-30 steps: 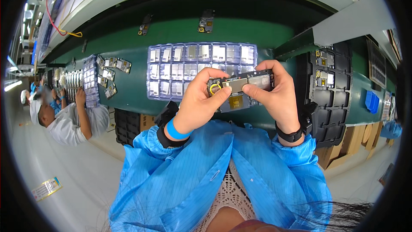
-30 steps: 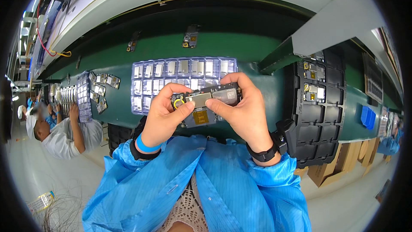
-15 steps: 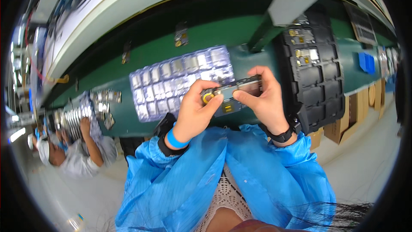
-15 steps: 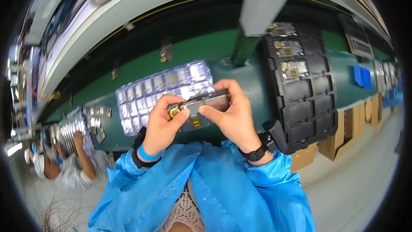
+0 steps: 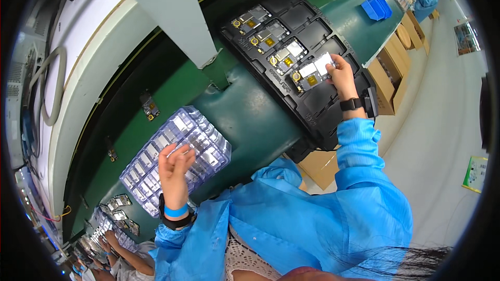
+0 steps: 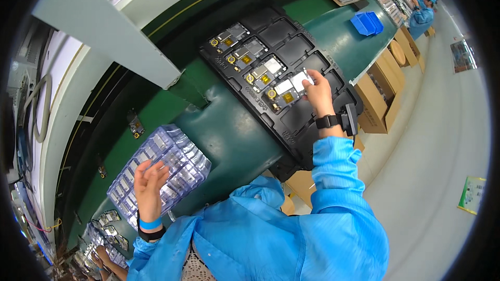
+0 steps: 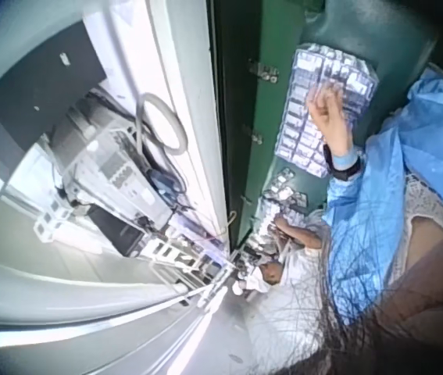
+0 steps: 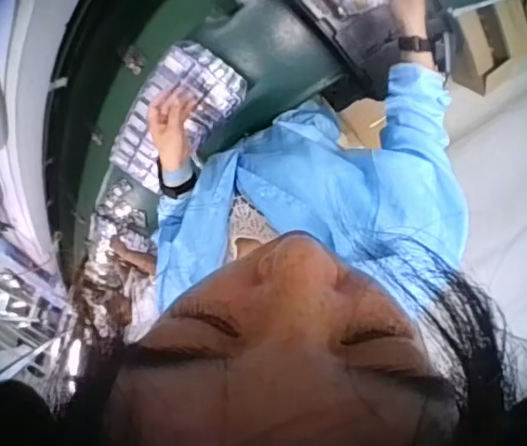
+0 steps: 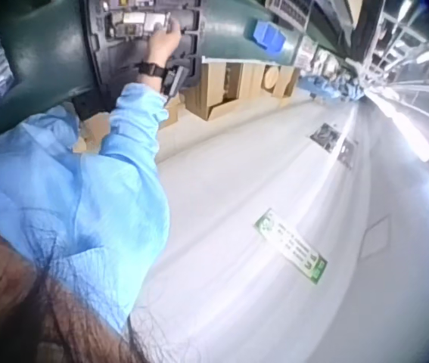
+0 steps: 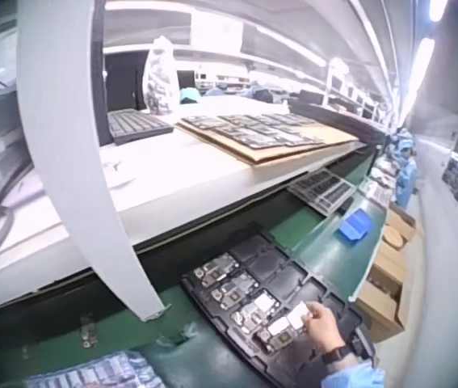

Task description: The person is seen assembling small electronic circuit boards and components on a factory assembly line.

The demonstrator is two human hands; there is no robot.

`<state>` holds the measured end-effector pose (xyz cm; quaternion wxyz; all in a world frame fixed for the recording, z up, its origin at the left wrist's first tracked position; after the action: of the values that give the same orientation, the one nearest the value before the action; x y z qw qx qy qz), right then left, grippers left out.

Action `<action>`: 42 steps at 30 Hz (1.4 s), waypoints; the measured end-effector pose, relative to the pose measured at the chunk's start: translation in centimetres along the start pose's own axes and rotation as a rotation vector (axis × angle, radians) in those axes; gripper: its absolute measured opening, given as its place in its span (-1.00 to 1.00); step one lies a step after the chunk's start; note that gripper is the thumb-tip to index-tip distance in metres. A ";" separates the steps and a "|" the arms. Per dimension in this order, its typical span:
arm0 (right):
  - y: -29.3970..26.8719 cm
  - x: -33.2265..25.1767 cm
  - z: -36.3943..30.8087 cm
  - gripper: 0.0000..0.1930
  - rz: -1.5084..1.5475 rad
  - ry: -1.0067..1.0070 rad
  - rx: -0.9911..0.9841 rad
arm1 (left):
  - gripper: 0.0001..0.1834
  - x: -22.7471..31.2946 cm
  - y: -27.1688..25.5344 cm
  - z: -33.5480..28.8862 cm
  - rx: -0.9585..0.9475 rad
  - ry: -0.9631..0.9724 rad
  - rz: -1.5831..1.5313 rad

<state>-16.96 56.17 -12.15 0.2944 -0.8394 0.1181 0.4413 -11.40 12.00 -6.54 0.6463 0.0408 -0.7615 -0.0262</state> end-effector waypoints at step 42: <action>46.6 -2.8 -6.4 -0.46 -0.789 -0.881 -0.426 | -0.21 -7.4 -8.2 -3.6 0.081 0.027 1.294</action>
<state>-35.62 14.96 -25.23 0.2822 -0.5994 -0.4235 0.6178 -6.39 4.60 -14.00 0.5390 -0.4019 -0.6243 0.3978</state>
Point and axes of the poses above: each hand's wrist, its own z-axis towards the middle knuckle, its own y-axis out of the palm, x = y × z, the point moved 1 cm from there along z, towards the middle knuckle, and after that the axes turned 12 degrees about y, right-handed, at the moved point
